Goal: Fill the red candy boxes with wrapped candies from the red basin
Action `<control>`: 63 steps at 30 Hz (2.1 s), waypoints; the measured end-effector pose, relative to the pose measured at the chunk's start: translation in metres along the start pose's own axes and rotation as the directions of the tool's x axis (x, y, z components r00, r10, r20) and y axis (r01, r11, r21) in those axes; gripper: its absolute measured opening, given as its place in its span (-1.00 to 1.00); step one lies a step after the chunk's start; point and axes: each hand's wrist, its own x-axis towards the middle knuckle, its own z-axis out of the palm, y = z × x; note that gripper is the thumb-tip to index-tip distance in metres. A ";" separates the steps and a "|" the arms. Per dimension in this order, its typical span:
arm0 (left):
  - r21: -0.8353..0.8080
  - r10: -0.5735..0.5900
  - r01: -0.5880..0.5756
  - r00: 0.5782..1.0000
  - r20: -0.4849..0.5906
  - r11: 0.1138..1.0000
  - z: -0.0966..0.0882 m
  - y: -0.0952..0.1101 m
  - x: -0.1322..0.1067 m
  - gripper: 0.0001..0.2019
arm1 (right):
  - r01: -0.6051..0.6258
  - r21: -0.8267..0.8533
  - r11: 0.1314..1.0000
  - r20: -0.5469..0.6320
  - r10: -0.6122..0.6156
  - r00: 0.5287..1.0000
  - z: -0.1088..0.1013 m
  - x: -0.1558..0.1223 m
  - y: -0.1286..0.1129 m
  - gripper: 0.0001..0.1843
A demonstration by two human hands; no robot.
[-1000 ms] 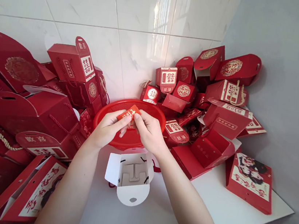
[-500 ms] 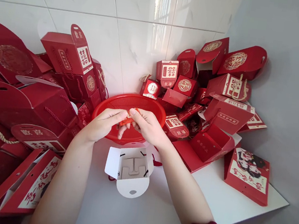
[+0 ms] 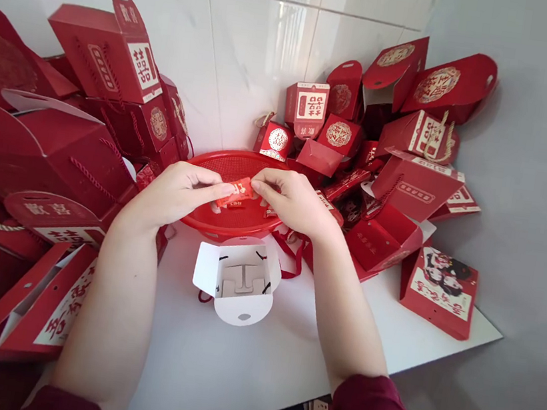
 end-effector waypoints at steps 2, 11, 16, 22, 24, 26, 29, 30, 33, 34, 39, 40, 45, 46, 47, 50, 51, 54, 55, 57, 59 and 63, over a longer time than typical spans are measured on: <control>-0.054 -0.070 0.065 0.993 -0.100 0.996 -0.001 -0.003 0.000 -0.66 | -0.054 -0.156 0.986 0.006 0.056 0.998 0.003 0.014 0.014 -0.73; -0.402 -0.259 0.180 0.954 -0.151 0.898 -0.006 -0.012 -0.001 -0.75 | -0.138 -0.705 0.696 0.377 0.533 0.758 0.053 0.102 0.086 -0.86; -0.493 -0.316 0.179 0.925 -0.211 0.851 -0.006 -0.009 0.000 -0.77 | -0.114 -0.791 0.601 0.435 0.683 0.586 0.070 0.111 0.118 -0.72; -0.502 -0.309 0.159 0.923 -0.231 0.850 -0.006 -0.013 0.003 -0.65 | -0.077 -0.810 0.581 0.481 0.734 0.480 0.079 0.107 0.134 -0.69; -0.475 -0.280 0.143 0.931 -0.232 0.868 -0.007 -0.014 0.002 -0.70 | -0.073 -0.813 0.577 0.479 0.736 0.479 0.081 0.105 0.133 -0.70; -0.452 -0.257 0.130 0.938 -0.231 0.882 -0.008 -0.015 0.001 -0.74 | -0.079 -0.813 0.577 0.471 0.730 0.496 0.079 0.103 0.131 -0.72; -0.428 -0.231 0.111 0.943 -0.240 0.897 -0.009 -0.017 -0.001 -0.76 | -0.098 -0.797 0.596 0.446 0.691 0.569 0.072 0.104 0.123 -0.75; -0.422 -0.222 0.103 0.944 -0.244 0.901 -0.009 -0.017 -0.001 -0.76 | -0.103 -0.786 0.610 0.435 0.663 0.609 0.068 0.105 0.118 -0.75; -0.423 -0.199 0.082 0.950 -0.242 0.903 -0.010 -0.019 -0.001 -0.77 | -0.108 -0.738 0.666 0.372 0.534 0.759 0.055 0.105 0.101 -0.75; -0.429 -0.197 0.080 0.952 -0.235 0.900 -0.010 -0.019 -0.002 -0.77 | -0.110 -0.720 0.685 0.335 0.482 0.810 0.051 0.103 0.094 -0.74; -0.437 -0.210 0.094 0.952 -0.225 0.895 -0.012 -0.016 -0.006 -0.73 | -0.130 -0.617 0.777 0.095 0.237 0.967 0.040 0.070 0.053 -0.66; -0.432 -0.206 0.092 0.952 -0.225 0.897 -0.012 -0.015 -0.007 -0.73 | -0.141 -0.569 0.810 0.035 0.195 0.980 0.039 0.061 0.045 -0.68; -0.402 -0.182 0.077 0.956 -0.230 0.913 -0.010 -0.012 -0.007 -0.75 | -0.091 -0.244 0.965 -0.150 0.055 0.987 0.038 0.031 0.023 -0.83; -0.397 -0.181 0.077 0.956 -0.231 0.914 -0.010 -0.012 -0.006 -0.76 | -0.082 -0.219 0.972 -0.145 0.051 0.988 0.037 0.028 0.021 -0.81; -0.396 -0.185 0.083 0.956 -0.227 0.915 -0.009 -0.012 -0.006 -0.77 | -0.079 -0.193 0.978 -0.136 0.053 0.989 0.035 0.026 0.019 -0.78; -0.371 -0.204 0.123 0.960 -0.190 0.921 -0.006 -0.014 -0.003 -0.78 | -0.066 -0.055 0.996 -0.095 0.061 0.994 0.028 0.023 0.017 -0.71; -0.342 -0.206 0.133 0.961 -0.185 0.930 -0.005 -0.014 -0.002 -0.77 | -0.063 0.006 0.998 -0.077 0.063 0.995 0.025 0.022 0.017 -0.70; -0.211 -0.181 0.132 0.956 -0.232 0.969 -0.004 -0.016 0.001 -0.74 | -0.066 0.123 0.990 -0.064 0.075 0.995 0.017 0.019 0.015 -0.67; -0.171 -0.172 0.131 0.952 -0.255 0.977 -0.003 -0.016 0.002 -0.74 | -0.073 0.129 0.989 -0.075 0.083 0.994 0.015 0.018 0.014 -0.65; -0.124 -0.154 0.124 0.950 -0.272 0.984 -0.003 -0.014 0.003 -0.79 | -0.078 0.112 0.991 -0.102 0.089 0.991 0.012 0.016 0.012 -0.62; -0.115 -0.136 0.111 0.962 -0.237 0.987 -0.002 -0.010 0.004 -0.85 | -0.067 0.096 0.993 -0.105 0.078 0.991 0.011 0.015 0.011 -0.61; -0.127 -0.139 0.125 0.984 -0.113 0.984 -0.001 -0.002 0.005 -0.76 | -0.049 0.141 0.989 -0.049 0.057 0.997 0.012 0.014 0.012 -0.63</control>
